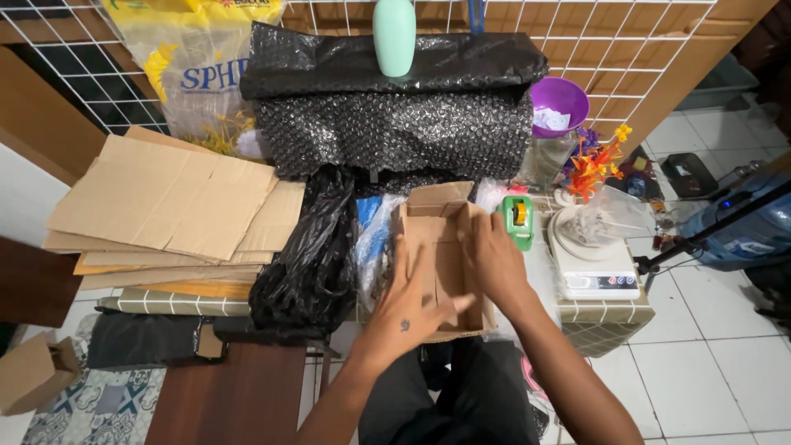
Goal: The person scoops pebbles into a plastic bag, weighs it on a digital scale, then places the bag into a small cardboard box and wraps the box in bubble wrap and black plastic tape.
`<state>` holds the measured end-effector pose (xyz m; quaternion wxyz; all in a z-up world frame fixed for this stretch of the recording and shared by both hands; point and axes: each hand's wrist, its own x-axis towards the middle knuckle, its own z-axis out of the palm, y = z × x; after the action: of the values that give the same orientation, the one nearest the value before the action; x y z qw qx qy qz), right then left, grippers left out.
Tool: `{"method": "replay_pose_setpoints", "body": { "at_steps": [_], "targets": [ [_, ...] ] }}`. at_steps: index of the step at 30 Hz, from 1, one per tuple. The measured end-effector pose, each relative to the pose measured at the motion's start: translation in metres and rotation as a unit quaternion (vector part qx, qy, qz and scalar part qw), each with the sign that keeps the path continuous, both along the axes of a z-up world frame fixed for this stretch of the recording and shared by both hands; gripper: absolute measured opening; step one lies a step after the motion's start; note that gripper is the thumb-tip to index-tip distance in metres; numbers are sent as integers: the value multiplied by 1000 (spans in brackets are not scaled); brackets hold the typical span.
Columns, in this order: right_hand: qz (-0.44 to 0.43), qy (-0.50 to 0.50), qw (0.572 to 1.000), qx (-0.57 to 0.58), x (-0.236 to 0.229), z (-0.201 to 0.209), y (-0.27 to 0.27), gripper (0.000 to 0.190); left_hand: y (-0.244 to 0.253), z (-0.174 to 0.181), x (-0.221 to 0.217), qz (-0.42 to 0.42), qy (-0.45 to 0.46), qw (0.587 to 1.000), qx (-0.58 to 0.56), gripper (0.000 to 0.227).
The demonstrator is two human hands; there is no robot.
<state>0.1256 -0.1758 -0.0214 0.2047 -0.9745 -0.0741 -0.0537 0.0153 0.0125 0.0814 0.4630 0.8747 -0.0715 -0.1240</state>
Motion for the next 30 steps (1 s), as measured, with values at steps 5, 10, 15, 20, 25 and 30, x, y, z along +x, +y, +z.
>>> {"method": "replay_pose_setpoints", "body": {
  "at_steps": [5,10,15,20,25,30],
  "targets": [
    [44,-9,999,4,2,31,15,64,2,-41,-1,-113,-1,990,87,118],
    [53,-46,995,-66,16,26,21,74,-8,-95,-11,-159,-158,949,223,88],
    [44,-81,985,-147,39,4,30,35,-7,-128,-12,-139,-293,906,273,57],
    [57,-109,984,-130,61,-13,24,17,-4,-130,-13,-104,-404,880,227,31],
    [62,-79,987,-126,75,-19,16,6,0,-142,-9,-114,-431,872,202,22],
    [56,-107,987,-106,78,-5,14,12,5,-133,-6,-85,-480,854,183,31]
  ]
}}
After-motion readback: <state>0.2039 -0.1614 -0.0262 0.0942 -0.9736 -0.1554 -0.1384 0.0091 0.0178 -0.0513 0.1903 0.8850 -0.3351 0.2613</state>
